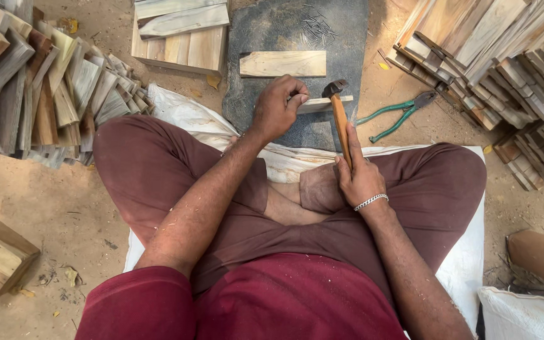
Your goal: The person sits cross-legged on the ground and assembles small wooden frames by nailing thin strips to a base plank. They use a hammer to drive nails into the wood and place completed frames into a stack nearby.
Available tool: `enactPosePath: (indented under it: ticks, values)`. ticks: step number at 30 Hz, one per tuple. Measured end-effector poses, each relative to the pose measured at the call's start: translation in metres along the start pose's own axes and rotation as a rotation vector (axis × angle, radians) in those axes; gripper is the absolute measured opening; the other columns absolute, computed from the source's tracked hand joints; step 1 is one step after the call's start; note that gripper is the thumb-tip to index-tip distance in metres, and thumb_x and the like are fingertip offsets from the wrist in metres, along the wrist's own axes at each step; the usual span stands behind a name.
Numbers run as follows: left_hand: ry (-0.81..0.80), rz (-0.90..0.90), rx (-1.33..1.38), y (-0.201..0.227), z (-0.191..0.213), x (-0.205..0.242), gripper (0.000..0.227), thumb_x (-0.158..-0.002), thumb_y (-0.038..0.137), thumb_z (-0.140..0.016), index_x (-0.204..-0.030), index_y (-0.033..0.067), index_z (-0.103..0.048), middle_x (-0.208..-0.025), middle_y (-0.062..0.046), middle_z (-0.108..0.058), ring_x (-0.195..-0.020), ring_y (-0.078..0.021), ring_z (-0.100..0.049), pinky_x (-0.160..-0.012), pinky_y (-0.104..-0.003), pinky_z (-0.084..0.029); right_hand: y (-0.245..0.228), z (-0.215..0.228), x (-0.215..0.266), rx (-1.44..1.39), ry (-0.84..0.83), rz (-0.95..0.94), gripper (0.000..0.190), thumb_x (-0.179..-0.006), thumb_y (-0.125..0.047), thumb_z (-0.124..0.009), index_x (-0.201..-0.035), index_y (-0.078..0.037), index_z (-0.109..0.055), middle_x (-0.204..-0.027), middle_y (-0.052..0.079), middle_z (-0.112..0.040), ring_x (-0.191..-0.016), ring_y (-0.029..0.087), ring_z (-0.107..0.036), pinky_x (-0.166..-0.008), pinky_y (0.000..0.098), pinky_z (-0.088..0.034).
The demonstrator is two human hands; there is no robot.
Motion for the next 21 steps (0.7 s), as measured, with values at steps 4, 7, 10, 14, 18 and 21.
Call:
enactPosePath:
  ticks: [4, 7, 10, 14, 18, 21]
  values:
    - [-0.022, 0.048, -0.063, -0.003, -0.001, 0.003, 0.004, -0.091, 0.009, -0.072, -0.092, 0.0083, -0.067, -0.089, -0.006, -0.066, -0.092, -0.0232, -0.066, -0.085, -0.041, -0.051, 0.002, -0.003, -0.001, 0.011, -0.025, -0.036, 0.078, -0.103, -0.031, -0.055, -0.166, -0.032, -0.009, -0.088, 0.029, -0.073, -0.087, 0.049, -0.072, -0.079, 0.0570, -0.057]
    - [-0.054, 0.066, -0.083, -0.004, -0.003, 0.004, 0.003, -0.093, 0.009, -0.069, -0.092, 0.0091, -0.066, -0.091, -0.005, -0.065, -0.094, -0.0222, -0.066, -0.087, -0.042, -0.051, 0.001, -0.003, -0.001, 0.008, -0.024, -0.042, 0.078, -0.103, -0.031, -0.055, -0.166, -0.032, -0.008, -0.087, 0.029, -0.073, -0.087, 0.048, -0.072, -0.079, 0.0566, -0.057]
    - [-0.046, 0.037, -0.111, -0.003, -0.005, 0.006, 0.005, -0.094, 0.010, -0.068, -0.091, 0.0098, -0.065, -0.090, -0.003, -0.066, -0.097, -0.0215, -0.066, -0.089, -0.043, -0.051, 0.001, -0.003, 0.002, 0.002, -0.007, -0.018, 0.078, -0.103, -0.030, -0.056, -0.166, -0.033, -0.009, -0.087, 0.029, -0.072, -0.086, 0.048, -0.072, -0.078, 0.0568, -0.058]
    - [-0.061, 0.023, -0.138, -0.004, -0.007, 0.006, 0.006, -0.096, 0.010, -0.067, -0.091, 0.0108, -0.064, -0.090, -0.003, -0.064, -0.096, -0.0205, -0.066, -0.089, -0.043, -0.051, 0.004, -0.005, 0.002, 0.020, -0.019, -0.044, 0.078, -0.103, -0.031, -0.056, -0.165, -0.034, -0.009, -0.084, 0.030, -0.072, -0.083, 0.048, -0.072, -0.076, 0.0575, -0.058]
    - [-0.041, -0.020, -0.174, -0.004, -0.008, 0.010, 0.006, -0.096, 0.010, -0.068, -0.092, 0.0110, -0.064, -0.090, -0.003, -0.063, -0.096, -0.0200, -0.064, -0.087, -0.042, -0.051, 0.001, -0.004, 0.000, 0.048, -0.002, -0.031, 0.078, -0.103, -0.032, -0.056, -0.166, -0.033, -0.010, -0.082, 0.028, -0.072, -0.081, 0.047, -0.073, -0.074, 0.0555, -0.059]
    - [-0.046, -0.045, -0.201, -0.002, -0.012, 0.013, 0.006, -0.098, 0.011, -0.067, -0.093, 0.0120, -0.064, -0.089, -0.002, -0.061, -0.093, -0.0179, -0.063, -0.083, -0.038, -0.052, -0.003, 0.005, 0.006, -0.121, 0.014, -0.034, 0.073, -0.105, -0.035, -0.055, -0.165, -0.027, -0.013, -0.083, 0.023, -0.073, -0.073, 0.038, -0.076, -0.067, 0.0459, -0.062]
Point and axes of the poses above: each hand's wrist, its own x-axis away from the middle knuckle, its own z-axis out of the back of the hand, y = z × x, the point moved 7 cm from there along -x, towards the middle knuckle
